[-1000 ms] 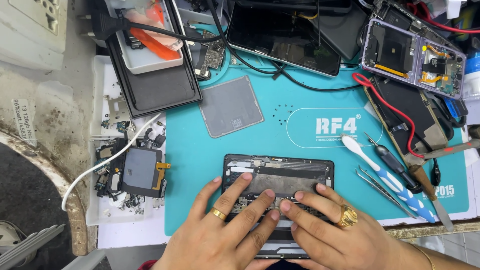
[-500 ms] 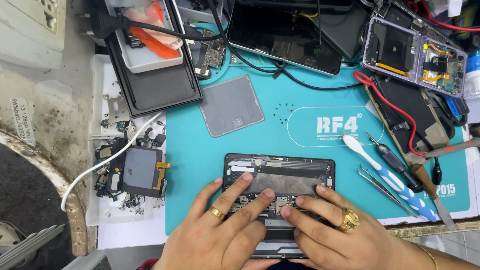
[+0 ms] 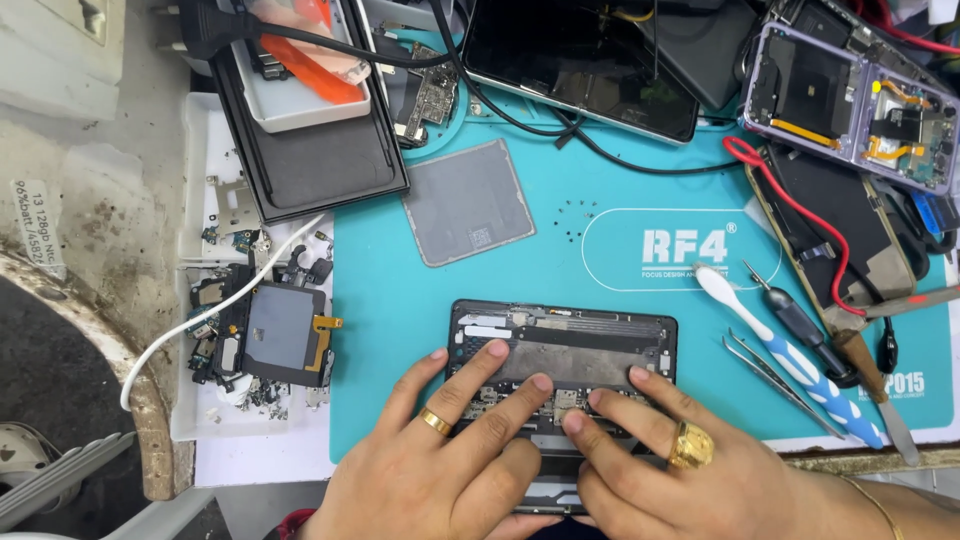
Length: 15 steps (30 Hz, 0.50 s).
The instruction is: Cleaning a small electronic component with a toothbrush and cleaning fluid, then inspecting the internal chassis of a disassembled smartphone.
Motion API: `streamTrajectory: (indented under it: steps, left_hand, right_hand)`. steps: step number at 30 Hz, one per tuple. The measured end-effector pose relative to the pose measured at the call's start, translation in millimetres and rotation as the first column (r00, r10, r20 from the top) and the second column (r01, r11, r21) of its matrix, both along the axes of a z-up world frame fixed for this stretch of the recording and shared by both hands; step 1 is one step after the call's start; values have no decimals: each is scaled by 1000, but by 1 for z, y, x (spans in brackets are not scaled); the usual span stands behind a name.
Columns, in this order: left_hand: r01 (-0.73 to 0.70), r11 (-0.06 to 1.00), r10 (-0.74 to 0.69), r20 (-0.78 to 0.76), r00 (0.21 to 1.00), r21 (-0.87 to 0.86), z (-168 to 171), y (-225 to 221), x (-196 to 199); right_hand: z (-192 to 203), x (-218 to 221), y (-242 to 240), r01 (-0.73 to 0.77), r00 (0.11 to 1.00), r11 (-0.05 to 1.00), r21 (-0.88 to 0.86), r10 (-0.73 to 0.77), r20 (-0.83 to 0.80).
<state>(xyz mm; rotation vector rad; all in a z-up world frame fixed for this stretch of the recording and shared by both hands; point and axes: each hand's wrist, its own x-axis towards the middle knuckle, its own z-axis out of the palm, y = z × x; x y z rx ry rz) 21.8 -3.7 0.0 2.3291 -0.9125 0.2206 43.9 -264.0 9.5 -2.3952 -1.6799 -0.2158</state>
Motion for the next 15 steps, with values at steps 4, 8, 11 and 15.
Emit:
streamTrajectory:
  steps: [4,8,11,15]
  left_hand:
    - [7,999,-12,90,996,51,0,0,2]
    - [25,998,-35,163,986,65,-3,4,-4]
    - [-65,998,66,172,983,-6,-11,-1,-30]
    - [-519,774,497,-158,853,-363,-79,-16,-104]
  right_hand:
    - [-12,1,-10,7,996,989,146,6,-87]
    - [-16,-9,-29,47,986,982,185,-15,-167]
    - [2,-1,-25,259,921,910,324,-131,-367]
    - [49,18,7,453,851,884,113,-391,-351]
